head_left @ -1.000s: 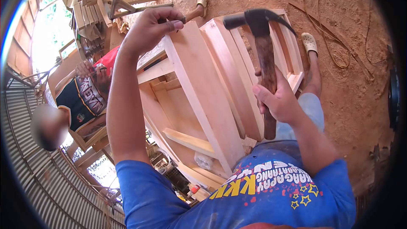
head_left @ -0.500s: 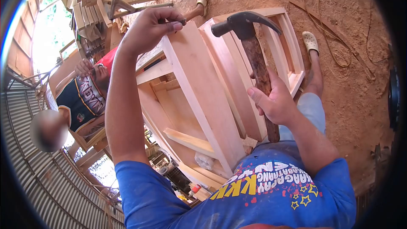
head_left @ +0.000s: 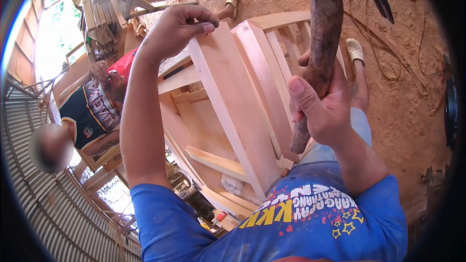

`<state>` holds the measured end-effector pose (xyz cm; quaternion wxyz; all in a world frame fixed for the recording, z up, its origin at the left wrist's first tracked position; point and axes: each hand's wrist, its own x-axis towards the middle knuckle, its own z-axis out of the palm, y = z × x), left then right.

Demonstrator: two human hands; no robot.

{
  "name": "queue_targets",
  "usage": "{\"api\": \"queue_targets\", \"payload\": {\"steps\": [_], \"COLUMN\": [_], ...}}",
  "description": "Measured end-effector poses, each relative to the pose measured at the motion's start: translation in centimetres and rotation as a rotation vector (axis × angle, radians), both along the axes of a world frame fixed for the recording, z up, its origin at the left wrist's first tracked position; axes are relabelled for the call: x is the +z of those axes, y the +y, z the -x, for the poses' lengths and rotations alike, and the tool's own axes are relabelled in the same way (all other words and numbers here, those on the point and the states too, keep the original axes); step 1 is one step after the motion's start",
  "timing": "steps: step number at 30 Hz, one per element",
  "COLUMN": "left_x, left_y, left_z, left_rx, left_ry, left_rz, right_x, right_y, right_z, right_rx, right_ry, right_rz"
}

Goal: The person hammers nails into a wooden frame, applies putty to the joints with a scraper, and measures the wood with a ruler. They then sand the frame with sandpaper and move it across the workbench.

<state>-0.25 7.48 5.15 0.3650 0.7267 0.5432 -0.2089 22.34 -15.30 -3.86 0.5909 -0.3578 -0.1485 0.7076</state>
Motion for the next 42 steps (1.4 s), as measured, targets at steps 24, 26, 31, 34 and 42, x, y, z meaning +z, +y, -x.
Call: {"api": "queue_targets", "payload": {"steps": [24,26,31,34,42], "left_x": [1.0,2.5,1.6,-0.8,-2.0], "left_y": [-1.0,-2.0,-7.9,-10.3,-9.3], "left_z": [0.8,3.5,10.0,9.8,10.5], "left_rx": [0.025,0.149,-0.114,-0.188,-0.235], "left_ry": [-0.076,-0.102,0.15,0.296,0.22], "left_rz": [-0.149,-0.266,-0.47,-0.645,-0.747], "right_x": [-0.5,-0.8,-0.3,-3.1,-0.8], "right_y": [0.5,0.4,-0.1,-0.5,-0.2], "right_z": [1.5,0.9,2.0,3.8,1.3], "right_rx": [0.233,-0.063,-0.291,0.185,-0.436], "right_ry": [-0.156,-0.132,0.06,-0.393,-0.001], "right_rz": [0.147,-0.061,-0.002,-0.115,-0.132]}}
